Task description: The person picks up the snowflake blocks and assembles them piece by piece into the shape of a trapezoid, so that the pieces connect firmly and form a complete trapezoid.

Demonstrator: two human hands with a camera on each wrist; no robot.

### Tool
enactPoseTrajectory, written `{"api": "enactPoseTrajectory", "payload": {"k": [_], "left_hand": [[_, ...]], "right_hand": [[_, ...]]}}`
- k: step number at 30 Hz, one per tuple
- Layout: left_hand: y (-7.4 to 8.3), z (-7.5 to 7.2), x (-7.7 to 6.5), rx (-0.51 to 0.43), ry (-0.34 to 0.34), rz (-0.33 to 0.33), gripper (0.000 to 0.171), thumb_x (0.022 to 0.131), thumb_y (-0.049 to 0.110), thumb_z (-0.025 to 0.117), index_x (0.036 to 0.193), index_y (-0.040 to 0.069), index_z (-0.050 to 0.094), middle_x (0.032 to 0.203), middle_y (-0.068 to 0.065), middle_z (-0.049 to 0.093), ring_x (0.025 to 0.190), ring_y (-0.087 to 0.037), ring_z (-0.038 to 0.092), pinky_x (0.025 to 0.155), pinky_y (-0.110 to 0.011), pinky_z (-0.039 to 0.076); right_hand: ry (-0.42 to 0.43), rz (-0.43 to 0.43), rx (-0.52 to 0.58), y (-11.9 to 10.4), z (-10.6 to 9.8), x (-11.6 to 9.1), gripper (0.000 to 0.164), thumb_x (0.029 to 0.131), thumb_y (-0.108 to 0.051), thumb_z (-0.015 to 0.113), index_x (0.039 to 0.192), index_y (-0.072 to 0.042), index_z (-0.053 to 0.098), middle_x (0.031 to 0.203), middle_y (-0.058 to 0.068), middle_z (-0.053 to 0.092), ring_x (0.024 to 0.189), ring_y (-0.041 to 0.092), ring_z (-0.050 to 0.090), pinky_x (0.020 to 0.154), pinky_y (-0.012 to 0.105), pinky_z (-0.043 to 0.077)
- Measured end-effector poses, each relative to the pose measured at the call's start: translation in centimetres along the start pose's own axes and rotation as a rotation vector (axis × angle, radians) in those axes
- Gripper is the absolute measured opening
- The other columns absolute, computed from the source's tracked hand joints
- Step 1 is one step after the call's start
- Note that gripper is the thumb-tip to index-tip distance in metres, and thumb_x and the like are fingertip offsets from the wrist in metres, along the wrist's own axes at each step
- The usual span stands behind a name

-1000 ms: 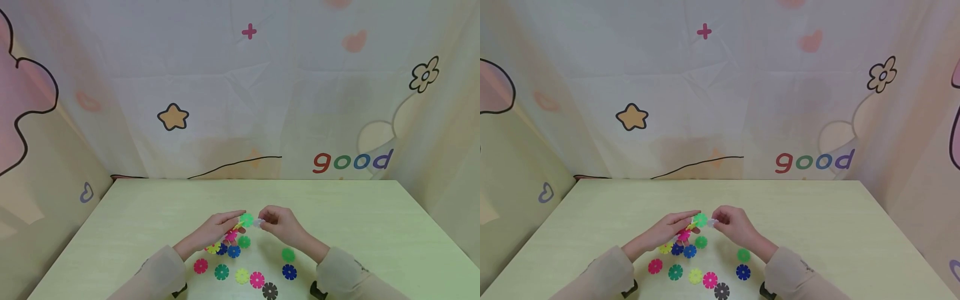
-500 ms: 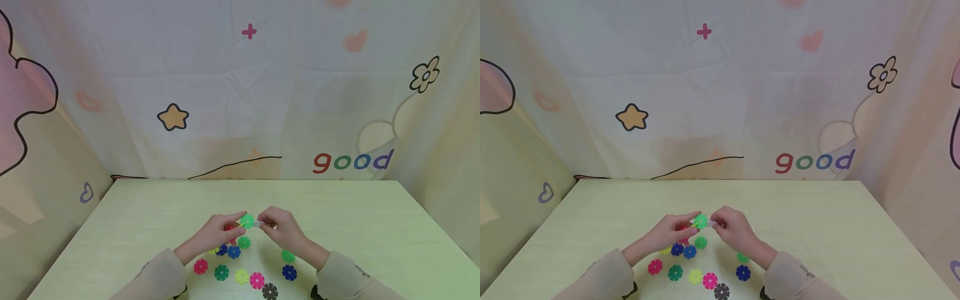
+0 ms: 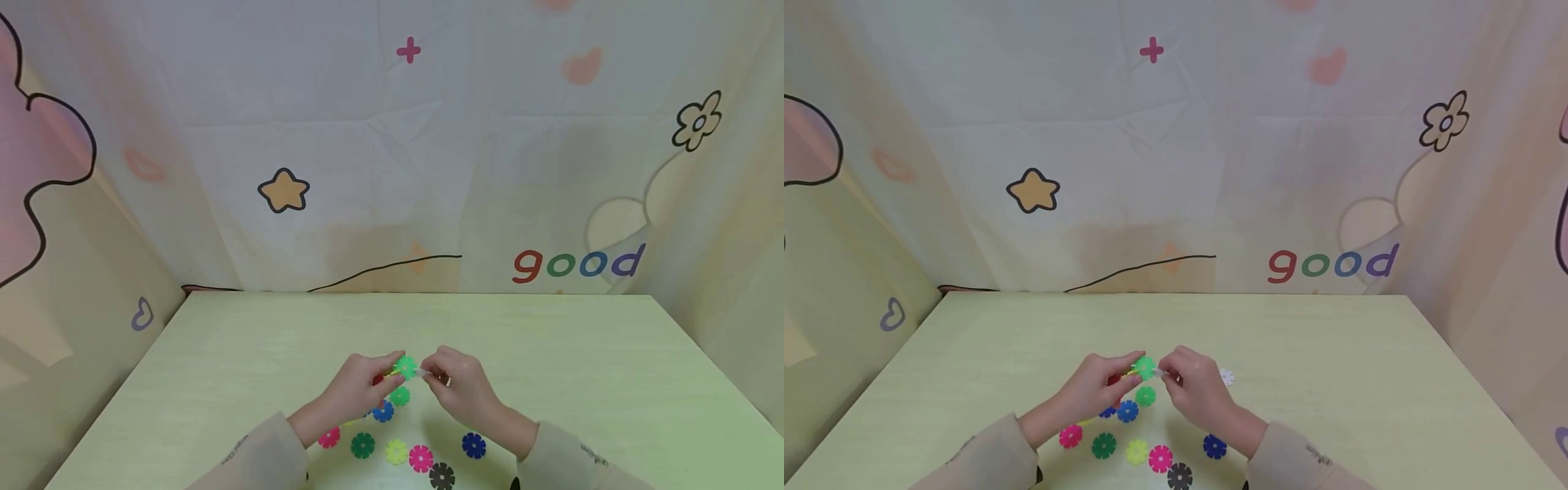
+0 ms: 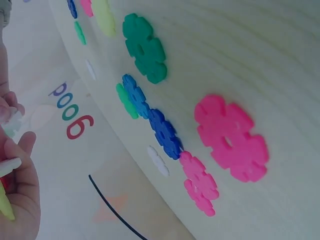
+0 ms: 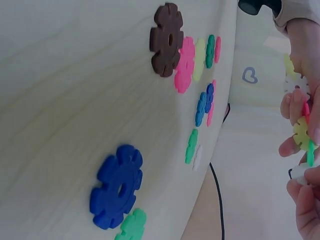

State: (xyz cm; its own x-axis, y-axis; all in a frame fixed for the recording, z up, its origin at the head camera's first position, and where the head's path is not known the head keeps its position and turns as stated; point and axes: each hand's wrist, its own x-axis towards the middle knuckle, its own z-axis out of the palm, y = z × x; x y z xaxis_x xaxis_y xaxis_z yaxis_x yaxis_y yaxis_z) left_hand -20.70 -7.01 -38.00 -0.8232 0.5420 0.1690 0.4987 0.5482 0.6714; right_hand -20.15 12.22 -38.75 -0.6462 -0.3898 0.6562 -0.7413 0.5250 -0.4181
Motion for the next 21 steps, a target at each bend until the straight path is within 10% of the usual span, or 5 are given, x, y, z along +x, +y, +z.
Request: {"api": "enactPoseTrajectory", "payload": {"k": [11, 21], "left_hand": [[0.17, -0.19, -0.14, 0.085, -0.016, 0.065, 0.040, 0.087, 0.019, 0.055, 0.124, 0.005, 0.051, 0.049, 0.003, 0.047, 0.040, 0.002, 0.042, 0.044, -0.015, 0.036], [0.00, -0.16, 0.23, -0.052, -0.062, -0.007, 0.038, 0.085, 0.026, 0.058, 0.117, 0.007, 0.055, 0.088, -0.001, 0.066, 0.066, -0.006, 0.055, 0.054, -0.017, 0.046]], "right_hand": [[0.007, -0.060, 0.005, -0.28, 0.25, -0.07, 0.017, 0.065, 0.010, 0.070, 0.071, -0.004, 0.064, 0.061, -0.003, 0.053, 0.055, 0.000, 0.044, 0.049, 0.011, 0.042], [-0.123, 0.002, 0.096, 0.33, -0.08, 0.24, 0.011, 0.073, 0.003, 0.067, 0.076, -0.006, 0.064, 0.070, -0.001, 0.057, 0.061, 0.003, 0.053, 0.056, 0.013, 0.048]]}}
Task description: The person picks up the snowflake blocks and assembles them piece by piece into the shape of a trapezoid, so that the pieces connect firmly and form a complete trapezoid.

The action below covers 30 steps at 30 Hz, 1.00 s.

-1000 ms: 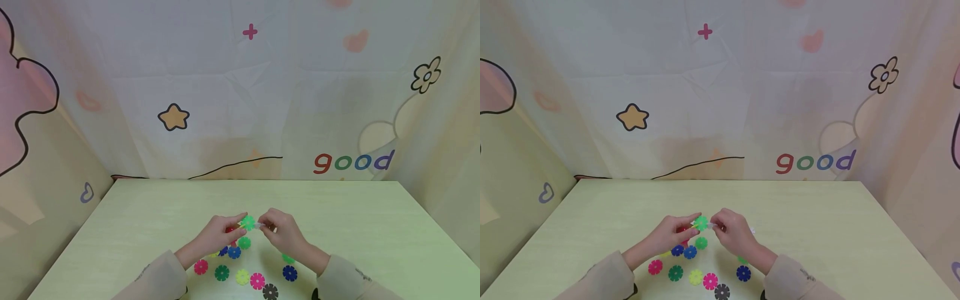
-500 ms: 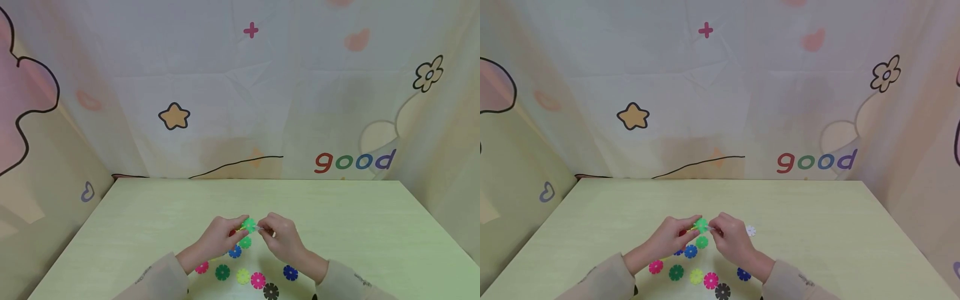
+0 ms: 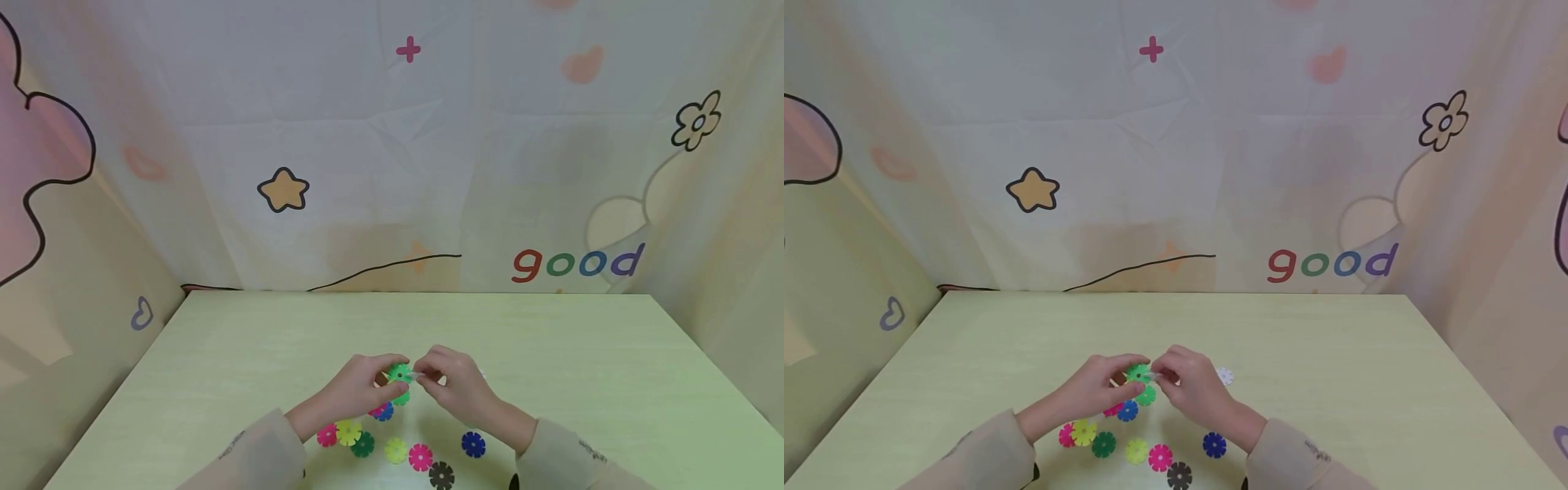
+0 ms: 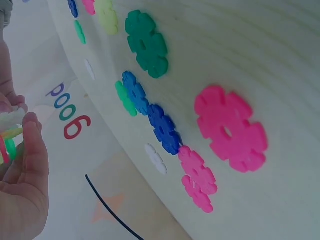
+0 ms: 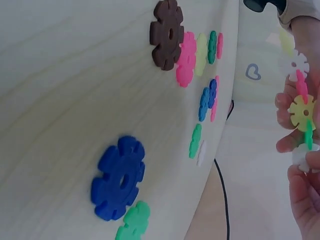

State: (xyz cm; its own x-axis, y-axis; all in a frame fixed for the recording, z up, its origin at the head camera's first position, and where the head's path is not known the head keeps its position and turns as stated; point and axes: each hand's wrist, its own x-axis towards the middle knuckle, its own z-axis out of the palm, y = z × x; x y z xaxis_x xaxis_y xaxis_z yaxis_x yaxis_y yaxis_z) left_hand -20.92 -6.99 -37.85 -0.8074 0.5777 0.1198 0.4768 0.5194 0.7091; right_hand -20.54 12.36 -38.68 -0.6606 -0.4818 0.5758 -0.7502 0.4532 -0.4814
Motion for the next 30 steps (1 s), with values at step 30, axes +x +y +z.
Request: {"api": "enactPoseTrajectory", "payload": {"k": [30], "left_hand": [[-3.4, -1.2, 0.8, 0.019, -0.029, -0.146, 0.047, 0.083, 0.027, 0.061, 0.127, 0.018, 0.049, 0.114, -0.003, 0.060, 0.085, -0.013, 0.055, 0.061, -0.018, 0.047]], "right_hand": [[-0.388, 0.718, 0.130, 10.3, -5.6, -2.6, 0.017, 0.079, -0.005, 0.063, 0.095, -0.002, 0.061, 0.079, 0.005, 0.053, 0.069, 0.016, 0.047, 0.058, 0.026, 0.045]]}}
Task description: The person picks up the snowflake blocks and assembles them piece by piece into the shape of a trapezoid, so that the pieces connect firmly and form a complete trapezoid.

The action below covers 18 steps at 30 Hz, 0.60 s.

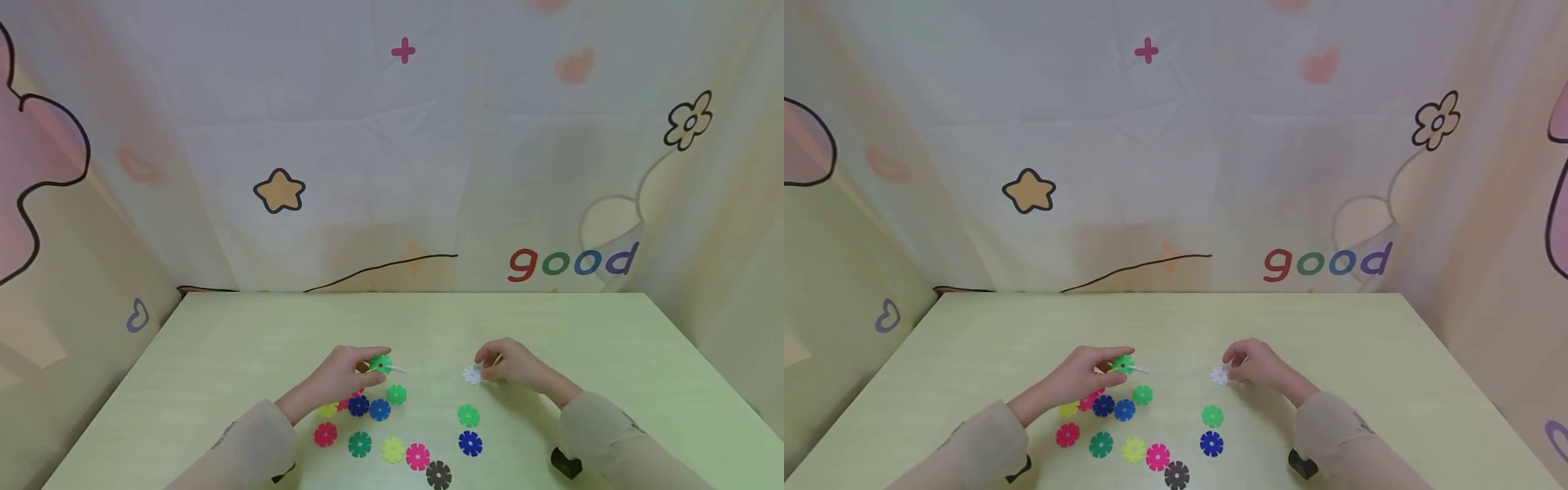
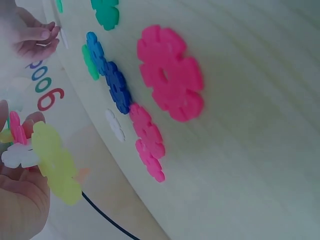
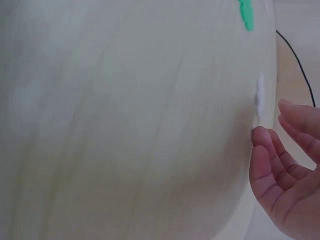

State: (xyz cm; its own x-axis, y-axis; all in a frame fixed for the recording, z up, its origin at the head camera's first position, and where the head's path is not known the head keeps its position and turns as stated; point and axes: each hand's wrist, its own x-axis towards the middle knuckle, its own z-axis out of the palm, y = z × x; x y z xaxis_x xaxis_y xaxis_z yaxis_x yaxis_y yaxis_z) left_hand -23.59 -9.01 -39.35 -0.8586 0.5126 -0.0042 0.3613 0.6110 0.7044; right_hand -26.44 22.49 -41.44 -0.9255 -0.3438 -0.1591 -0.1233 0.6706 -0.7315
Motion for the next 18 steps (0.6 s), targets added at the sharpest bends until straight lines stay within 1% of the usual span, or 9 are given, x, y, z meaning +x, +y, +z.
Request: {"api": "enactPoseTrajectory", "payload": {"k": [3, 6, 12, 15, 18], "left_hand": [[-0.1, -0.1, -0.1, -0.005, 0.004, -0.010, 0.047, 0.082, 0.025, 0.061, 0.127, 0.018, 0.049, 0.117, -0.004, 0.058, 0.086, -0.014, 0.054, 0.062, -0.018, 0.047], [-0.2, -0.3, -0.1, -0.007, 0.008, -0.008, 0.047, 0.082, 0.025, 0.062, 0.127, 0.018, 0.050, 0.117, -0.005, 0.058, 0.086, -0.014, 0.055, 0.062, -0.018, 0.047], [-0.6, -0.4, -0.1, -0.001, 0.011, -0.007, 0.047, 0.082, 0.026, 0.062, 0.127, 0.017, 0.050, 0.115, -0.006, 0.059, 0.086, -0.015, 0.055, 0.064, -0.019, 0.046], [-0.7, -0.4, -0.1, -0.004, 0.009, -0.012, 0.048, 0.082, 0.025, 0.062, 0.127, 0.015, 0.049, 0.115, -0.006, 0.059, 0.086, -0.015, 0.055, 0.064, -0.019, 0.046], [-0.7, -0.4, -0.1, -0.007, 0.006, -0.017, 0.048, 0.082, 0.023, 0.062, 0.127, 0.014, 0.049, 0.118, -0.006, 0.057, 0.085, -0.015, 0.054, 0.063, -0.020, 0.046]], "right_hand": [[-0.001, 0.022, -0.008, 0.2, 0.2, 0.2, 0.015, 0.078, -0.005, 0.064, 0.093, -0.003, 0.063, 0.077, 0.004, 0.053, 0.067, 0.016, 0.047, 0.058, 0.026, 0.044], [0.001, 0.032, -0.044, 0.2, 0.4, 0.4, 0.013, 0.077, -0.003, 0.065, 0.090, -0.005, 0.064, 0.076, 0.003, 0.054, 0.068, 0.015, 0.046, 0.059, 0.025, 0.042], [0.018, 0.044, -0.095, -0.4, 0.7, 0.2, 0.015, 0.076, -0.003, 0.066, 0.090, -0.008, 0.065, 0.078, 0.002, 0.055, 0.072, 0.016, 0.046, 0.063, 0.026, 0.043], [-0.012, 0.024, -0.086, -1.2, 1.0, -0.4, 0.016, 0.076, -0.004, 0.066, 0.091, -0.008, 0.065, 0.079, 0.003, 0.056, 0.074, 0.016, 0.046, 0.064, 0.026, 0.044], [-0.098, -0.023, -0.058, -2.0, 1.4, -1.2, 0.015, 0.075, -0.004, 0.066, 0.090, -0.007, 0.065, 0.077, 0.003, 0.054, 0.073, 0.017, 0.046, 0.063, 0.026, 0.043]]}}
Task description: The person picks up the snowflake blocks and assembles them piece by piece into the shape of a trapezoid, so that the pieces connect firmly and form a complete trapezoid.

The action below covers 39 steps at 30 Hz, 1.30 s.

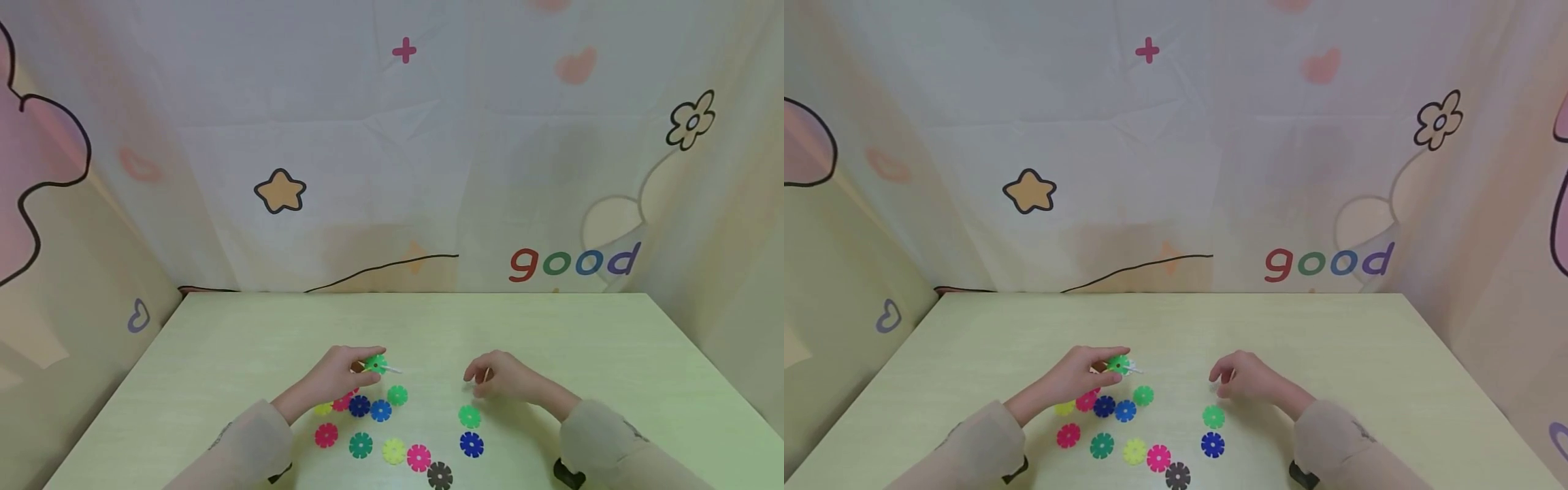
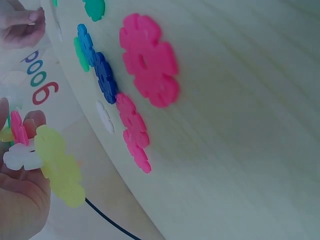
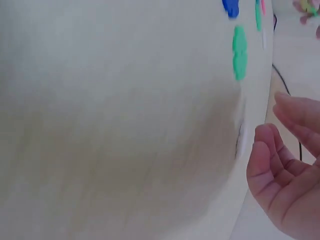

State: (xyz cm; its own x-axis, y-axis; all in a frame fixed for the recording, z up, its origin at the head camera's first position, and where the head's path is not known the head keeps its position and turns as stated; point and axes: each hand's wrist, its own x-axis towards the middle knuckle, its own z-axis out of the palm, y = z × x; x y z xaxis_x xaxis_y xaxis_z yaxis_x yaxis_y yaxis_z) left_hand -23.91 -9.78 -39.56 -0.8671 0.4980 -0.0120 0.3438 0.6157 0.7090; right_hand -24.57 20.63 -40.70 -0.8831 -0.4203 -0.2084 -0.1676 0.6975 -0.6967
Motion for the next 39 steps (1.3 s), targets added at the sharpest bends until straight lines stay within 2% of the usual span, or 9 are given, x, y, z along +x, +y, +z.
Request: {"api": "enactPoseTrajectory", "payload": {"k": [5, 10, 17, 28, 32, 39], "left_hand": [[-0.2, 0.0, 0.0, -0.003, -0.005, -0.001, 0.048, 0.082, 0.022, 0.062, 0.127, 0.014, 0.049, 0.120, -0.007, 0.056, 0.084, -0.015, 0.053, 0.062, -0.020, 0.046], [-0.3, 0.0, -0.1, -0.006, -0.014, 0.010, 0.047, 0.082, 0.020, 0.062, 0.127, 0.013, 0.049, 0.119, -0.008, 0.057, 0.085, -0.015, 0.054, 0.062, -0.020, 0.046], [0.0, 0.0, -0.2, -0.017, -0.027, 0.005, 0.047, 0.083, 0.019, 0.062, 0.127, 0.013, 0.049, 0.117, -0.007, 0.058, 0.085, -0.015, 0.053, 0.062, -0.021, 0.046], [0.1, 0.0, -0.1, -0.001, -0.036, 0.018, 0.046, 0.082, 0.021, 0.062, 0.126, 0.015, 0.050, 0.117, -0.006, 0.058, 0.083, -0.014, 0.052, 0.064, -0.022, 0.045], [0.3, 0.1, -0.2, 0.014, -0.032, 0.024, 0.046, 0.082, 0.022, 0.062, 0.126, 0.016, 0.050, 0.114, -0.005, 0.060, 0.082, -0.013, 0.052, 0.065, -0.022, 0.045], [0.6, 0.4, -0.4, 0.054, -0.005, 0.067, 0.044, 0.083, 0.021, 0.061, 0.125, 0.018, 0.051, 0.111, -0.002, 0.061, 0.082, -0.011, 0.053, 0.065, -0.019, 0.045]], "right_hand": [[-0.171, -0.111, 0.019, -0.8, 1.0, -1.3, 0.016, 0.075, -0.006, 0.067, 0.091, -0.008, 0.066, 0.078, 0.002, 0.056, 0.072, 0.015, 0.048, 0.064, 0.025, 0.043], [-0.258, -0.165, -0.010, -1.0, 1.8, -2.1, 0.018, 0.073, -0.008, 0.069, 0.091, -0.013, 0.067, 0.080, 0.001, 0.055, 0.071, 0.013, 0.047, 0.063, 0.021, 0.041], [-0.279, -0.163, -0.110, -1.1, 2.5, -2.7, 0.024, 0.067, -0.009, 0.071, 0.089, -0.020, 0.067, 0.079, -0.004, 0.049, 0.073, 0.010, 0.043, 0.064, 0.020, 0.036], [-0.262, -0.192, -0.195, -1.1, 2.8, -2.8, 0.020, 0.070, -0.012, 0.072, 0.085, -0.022, 0.061, 0.080, -0.008, 0.047, 0.073, 0.005, 0.042, 0.065, 0.018, 0.035], [-0.261, -0.215, -0.176, -1.0, 2.8, -2.9, 0.022, 0.070, -0.010, 0.071, 0.082, -0.019, 0.055, 0.078, -0.010, 0.049, 0.071, 0.004, 0.043, 0.065, 0.018, 0.037], [-0.282, -0.225, -0.079, -0.7, 2.9, -3.0, 0.022, 0.072, -0.001, 0.067, 0.081, -0.014, 0.052, 0.074, -0.009, 0.053, 0.067, 0.000, 0.046, 0.063, 0.017, 0.041]]}}
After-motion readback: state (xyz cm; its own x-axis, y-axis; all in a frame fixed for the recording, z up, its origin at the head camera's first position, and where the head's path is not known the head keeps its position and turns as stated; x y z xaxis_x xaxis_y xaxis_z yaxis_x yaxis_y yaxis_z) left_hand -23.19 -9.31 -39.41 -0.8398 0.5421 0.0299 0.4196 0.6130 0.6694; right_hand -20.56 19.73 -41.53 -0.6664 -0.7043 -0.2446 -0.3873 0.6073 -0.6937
